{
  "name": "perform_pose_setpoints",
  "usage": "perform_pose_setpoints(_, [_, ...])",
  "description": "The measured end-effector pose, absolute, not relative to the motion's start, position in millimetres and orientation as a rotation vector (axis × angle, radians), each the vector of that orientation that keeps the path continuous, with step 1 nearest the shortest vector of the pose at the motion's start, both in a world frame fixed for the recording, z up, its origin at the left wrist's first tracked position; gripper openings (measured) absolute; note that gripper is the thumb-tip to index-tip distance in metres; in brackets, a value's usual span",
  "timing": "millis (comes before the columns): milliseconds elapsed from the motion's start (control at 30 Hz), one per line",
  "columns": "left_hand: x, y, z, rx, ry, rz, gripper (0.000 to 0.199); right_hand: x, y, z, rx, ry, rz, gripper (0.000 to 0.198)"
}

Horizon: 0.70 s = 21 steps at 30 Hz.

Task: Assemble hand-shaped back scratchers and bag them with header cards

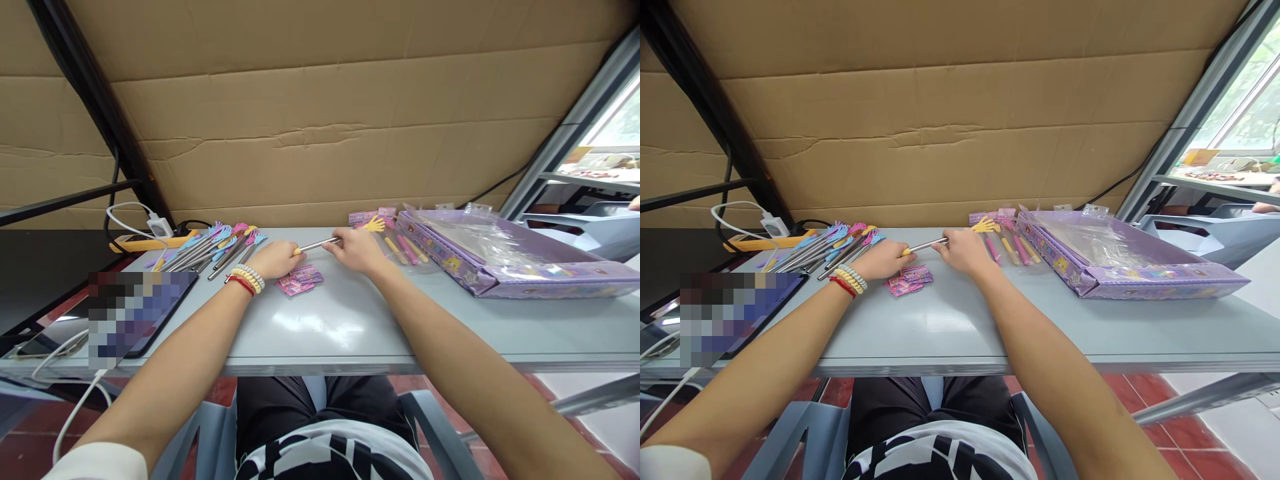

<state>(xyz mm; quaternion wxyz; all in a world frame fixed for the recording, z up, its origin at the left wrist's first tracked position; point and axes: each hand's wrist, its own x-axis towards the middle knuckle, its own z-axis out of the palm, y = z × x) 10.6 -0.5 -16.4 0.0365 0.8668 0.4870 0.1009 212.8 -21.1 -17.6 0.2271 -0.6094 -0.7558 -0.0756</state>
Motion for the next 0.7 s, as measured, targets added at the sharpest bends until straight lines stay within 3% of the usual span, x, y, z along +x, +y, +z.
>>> perform_pose_setpoints(500, [-12, 12, -11, 2.475, 1.324, 0.607, 0.034, 226, -15, -20, -1.455, -2.000, -0.087, 0.028])
perform_pose_setpoints(600, [-14, 11, -10, 2.474, 1.323, 0.654, 0.034, 231, -12, -21, -1.412, -1.910, -0.032, 0.039])
perform_pose_setpoints(700, [-14, 12, -11, 2.484, 1.300, 0.725, 0.035, 232, -13, -18, -1.365, -1.768, -0.002, 0.063])
